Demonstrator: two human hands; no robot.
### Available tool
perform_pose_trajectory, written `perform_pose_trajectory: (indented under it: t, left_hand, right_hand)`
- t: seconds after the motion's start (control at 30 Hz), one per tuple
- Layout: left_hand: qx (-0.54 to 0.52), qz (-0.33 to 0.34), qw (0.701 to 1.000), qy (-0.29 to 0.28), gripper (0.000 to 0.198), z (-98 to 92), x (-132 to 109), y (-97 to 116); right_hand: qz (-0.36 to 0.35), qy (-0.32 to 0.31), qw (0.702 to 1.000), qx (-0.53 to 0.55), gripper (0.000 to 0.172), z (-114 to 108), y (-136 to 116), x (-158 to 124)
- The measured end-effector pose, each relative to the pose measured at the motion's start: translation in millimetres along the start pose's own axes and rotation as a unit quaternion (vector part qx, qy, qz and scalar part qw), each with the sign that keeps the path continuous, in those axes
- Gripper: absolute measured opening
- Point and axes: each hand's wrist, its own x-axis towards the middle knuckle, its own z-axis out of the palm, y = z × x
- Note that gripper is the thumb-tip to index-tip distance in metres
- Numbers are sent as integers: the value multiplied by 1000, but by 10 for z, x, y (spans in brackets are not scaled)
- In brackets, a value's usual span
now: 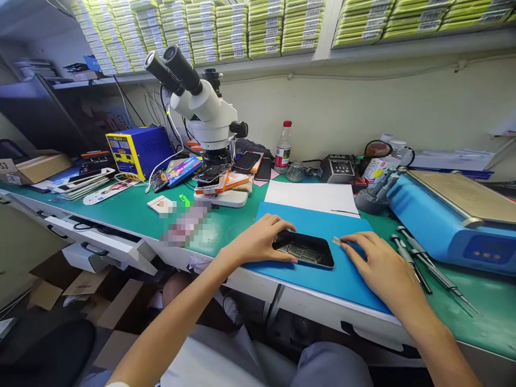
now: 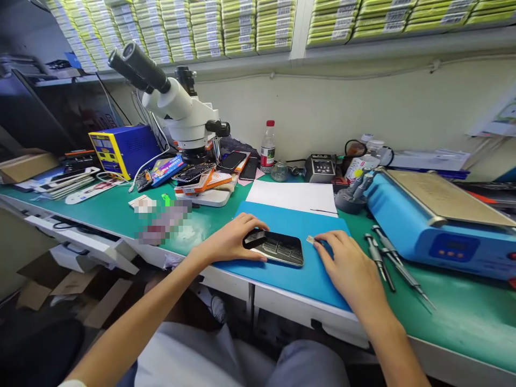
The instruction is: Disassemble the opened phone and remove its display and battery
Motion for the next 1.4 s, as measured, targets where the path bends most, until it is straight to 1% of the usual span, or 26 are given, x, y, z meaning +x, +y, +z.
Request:
perform_pose_trajectory:
  t: [0.13,0.3,0.47,0.73,0.93,1.13,1.27,1.4]
  left_hand:
    - [-5,0,1000,-9,64,6,-26,-2]
    - [28,-27,999,6,69,37,-20,-4]
    - [40,-29,999,13,62,43,-22,-4]
    - [46,-34,998,11,63,30,-24,-1]
    - [38,-27,999,6,64,-8,-23,15]
    - [-3,0,1000,-22,61,-38,-44,-19]
    - [-19,-4,1000,-12,60,-42,-56,-23]
    - [-12,-13,1000,-13,53,-57,-63,18]
  right_hand:
    - [-2,5,1000,-20,45,10,-25,-29]
    - [-9,11,999,-34,48,6,-28,-46]
    - [-18,16,999,-24,46,7,-29,-40]
    - [-13,21,1000,-4,49,45,-2,-29]
    - [-11,15,1000,4,48,44,22,-35]
    - [-15,14,1000,9,49,1,-13,-49]
    - [-27,13,999,12,45,3,-15,-56]
    - [-29,20,999,6,44,8,-16,-66]
